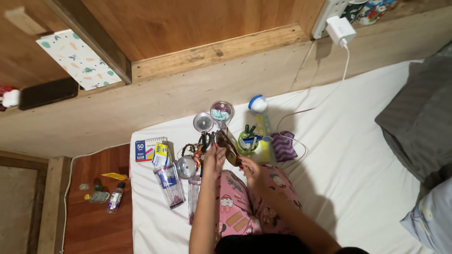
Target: Organizing and moving personal items between a bed and a shelf
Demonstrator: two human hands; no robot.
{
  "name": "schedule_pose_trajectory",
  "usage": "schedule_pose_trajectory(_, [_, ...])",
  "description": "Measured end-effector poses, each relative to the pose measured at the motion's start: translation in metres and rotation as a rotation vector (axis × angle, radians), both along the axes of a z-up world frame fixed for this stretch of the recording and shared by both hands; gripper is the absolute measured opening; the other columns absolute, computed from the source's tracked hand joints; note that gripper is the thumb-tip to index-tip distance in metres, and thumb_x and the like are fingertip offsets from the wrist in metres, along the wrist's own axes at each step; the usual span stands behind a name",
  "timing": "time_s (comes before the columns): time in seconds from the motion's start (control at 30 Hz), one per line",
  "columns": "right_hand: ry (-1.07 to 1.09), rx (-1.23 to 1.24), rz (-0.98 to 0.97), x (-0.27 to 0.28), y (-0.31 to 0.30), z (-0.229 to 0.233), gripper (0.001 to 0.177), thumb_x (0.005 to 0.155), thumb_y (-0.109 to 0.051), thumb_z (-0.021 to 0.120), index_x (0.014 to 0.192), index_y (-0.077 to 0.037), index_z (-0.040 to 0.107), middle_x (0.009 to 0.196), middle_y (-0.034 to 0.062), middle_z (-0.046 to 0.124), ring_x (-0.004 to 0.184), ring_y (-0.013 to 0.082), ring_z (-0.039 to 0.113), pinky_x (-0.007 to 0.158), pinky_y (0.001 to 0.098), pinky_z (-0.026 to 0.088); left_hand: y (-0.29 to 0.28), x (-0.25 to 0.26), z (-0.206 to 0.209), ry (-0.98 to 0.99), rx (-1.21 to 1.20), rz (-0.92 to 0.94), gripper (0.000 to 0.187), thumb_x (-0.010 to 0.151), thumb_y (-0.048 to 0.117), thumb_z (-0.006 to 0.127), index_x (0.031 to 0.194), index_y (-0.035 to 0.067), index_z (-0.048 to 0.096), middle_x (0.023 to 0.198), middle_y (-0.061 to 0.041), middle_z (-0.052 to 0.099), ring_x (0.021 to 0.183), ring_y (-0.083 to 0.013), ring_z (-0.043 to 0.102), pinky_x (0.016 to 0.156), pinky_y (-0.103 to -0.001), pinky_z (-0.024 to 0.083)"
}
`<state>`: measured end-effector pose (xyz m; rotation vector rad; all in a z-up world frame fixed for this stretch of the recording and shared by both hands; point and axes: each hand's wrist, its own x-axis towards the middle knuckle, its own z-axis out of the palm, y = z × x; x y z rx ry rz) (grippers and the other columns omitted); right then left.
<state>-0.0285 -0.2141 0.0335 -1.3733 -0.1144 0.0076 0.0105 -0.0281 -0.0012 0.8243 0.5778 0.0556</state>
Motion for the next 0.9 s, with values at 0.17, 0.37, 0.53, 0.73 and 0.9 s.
schedule_pose_trajectory(0.17, [-0.3, -0.32, 0.044, 0.01, -0.033, -0.034, 0.022, 0.091, -0.009, 0.071, 0.111, -0.007, 0.08, 0.092, 0.0136, 0.08, 0.079, 0.0256, 0.077, 0.065, 0.0326, 0.06, -0.003, -0.003, 0.028, -0.141, 0.141, -0.115, 0.038, 0.107, 0.027, 0.054, 0.136, 0.003, 0.052, 0.127, -0.014, 0.066, 0.109, -0.0287, 0.071, 0.09, -0.046, 0.061])
schedule_pose_trajectory(0.37, [-0.673, -0.41, 0.051, 0.023, -0.039, -0.011, 0.024, 0.095, -0.004, 0.064, 0.111, -0.009, 0.081, 0.105, 0.0081, 0.08, 0.088, 0.0286, 0.074, 0.08, 0.037, 0.057, -0.059, -0.03, 0.132, -0.228, 0.497, -0.103, 0.086, 0.081, -0.002, 0.079, 0.155, 0.005, 0.035, 0.133, -0.02, 0.06, 0.106, -0.0254, 0.067, 0.092, -0.037, 0.059])
schedule_pose_trajectory(0.53, [-0.613, -0.42, -0.08, 0.014, -0.035, 0.06, 0.01, 0.091, -0.008, 0.072, 0.1, -0.006, 0.077, 0.103, 0.0142, 0.074, 0.093, 0.0341, 0.071, 0.082, 0.0429, 0.055, -0.05, -0.016, 0.115, -0.338, 0.617, -0.064, 0.079, 0.085, -0.01, 0.069, 0.155, 0.003, 0.036, 0.138, -0.024, 0.057, 0.106, -0.0301, 0.071, 0.095, -0.039, 0.059])
schedule_pose_trajectory(0.73, [-0.458, -0.404, -0.169, 0.034, -0.034, 0.046, 0.035, 0.089, -0.011, 0.078, 0.123, -0.008, 0.072, 0.106, 0.0161, 0.073, 0.084, 0.0319, 0.071, 0.07, 0.0406, 0.059, -0.064, -0.028, 0.15, -0.427, 0.648, -0.082, 0.079, 0.084, -0.015, 0.067, 0.154, 0.004, 0.037, 0.14, -0.024, 0.057, 0.102, -0.0298, 0.072, 0.094, -0.039, 0.059])
schedule_pose_trajectory(0.9, [-0.331, -0.519, 0.002, 0.037, -0.053, 0.078, 0.036, 0.092, -0.016, 0.072, 0.126, -0.005, 0.07, 0.107, 0.0241, 0.075, 0.094, 0.0446, 0.072, 0.079, 0.0527, 0.059, -0.076, -0.026, 0.169, -0.474, 0.623, -0.086, 0.079, 0.084, -0.008, 0.072, 0.154, 0.006, 0.038, 0.141, -0.021, 0.057, 0.102, -0.0268, 0.072, 0.094, -0.037, 0.06])
